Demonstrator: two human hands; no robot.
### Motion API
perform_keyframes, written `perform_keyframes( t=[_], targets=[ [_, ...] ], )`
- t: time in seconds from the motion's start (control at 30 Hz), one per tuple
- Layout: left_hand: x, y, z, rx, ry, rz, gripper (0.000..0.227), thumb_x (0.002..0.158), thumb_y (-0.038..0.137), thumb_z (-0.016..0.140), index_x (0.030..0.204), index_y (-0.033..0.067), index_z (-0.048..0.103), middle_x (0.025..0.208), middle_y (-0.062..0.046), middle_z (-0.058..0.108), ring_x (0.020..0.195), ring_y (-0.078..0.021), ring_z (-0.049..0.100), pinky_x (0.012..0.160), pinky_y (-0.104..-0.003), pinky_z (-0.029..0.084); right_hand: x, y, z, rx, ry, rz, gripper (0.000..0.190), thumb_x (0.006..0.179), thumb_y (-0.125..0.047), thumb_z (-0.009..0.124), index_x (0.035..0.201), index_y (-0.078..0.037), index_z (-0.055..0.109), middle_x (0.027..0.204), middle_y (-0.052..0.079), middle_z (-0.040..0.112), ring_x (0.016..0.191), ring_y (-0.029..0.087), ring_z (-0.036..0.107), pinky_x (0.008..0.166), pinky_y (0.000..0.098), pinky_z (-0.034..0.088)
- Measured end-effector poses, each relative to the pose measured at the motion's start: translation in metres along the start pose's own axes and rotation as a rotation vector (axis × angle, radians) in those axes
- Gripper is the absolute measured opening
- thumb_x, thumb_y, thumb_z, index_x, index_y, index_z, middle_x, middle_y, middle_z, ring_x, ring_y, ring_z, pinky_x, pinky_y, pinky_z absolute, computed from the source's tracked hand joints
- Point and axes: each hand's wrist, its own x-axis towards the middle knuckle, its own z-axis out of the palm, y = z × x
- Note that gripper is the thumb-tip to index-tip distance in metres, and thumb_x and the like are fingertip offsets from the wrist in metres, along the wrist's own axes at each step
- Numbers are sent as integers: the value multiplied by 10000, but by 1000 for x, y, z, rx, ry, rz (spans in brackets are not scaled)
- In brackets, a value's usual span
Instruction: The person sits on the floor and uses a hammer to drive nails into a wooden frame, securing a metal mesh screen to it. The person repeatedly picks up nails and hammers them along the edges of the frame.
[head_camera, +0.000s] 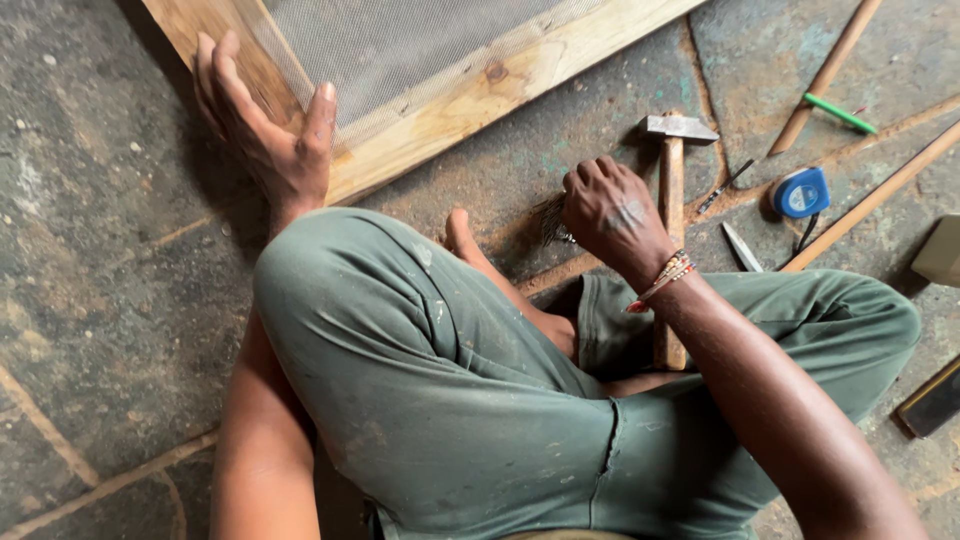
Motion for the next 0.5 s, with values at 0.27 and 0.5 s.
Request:
perform_keyframes(
  t=[0.27,0.5],
  targets=[
    [6,-10,2,-216,69,-30,785,964,339,890,1540,55,439,1616,-204,395,1532,-362,360,1315,-505,266,-10,0,-11,408,181,265,165,778,-83,737,776,-4,593,750,154,616,708,305,622,657,415,510],
    [50,97,-104,-450,-110,-154,274,1023,63,745,1276,-5,663,1158,-89,692,1061,-172,653,990,-312,522,-14,-5,-51,1299,281,758,181,813,-29,702,975,0,627,787,141,686,623,154,656,548,312,577]
  ],
)
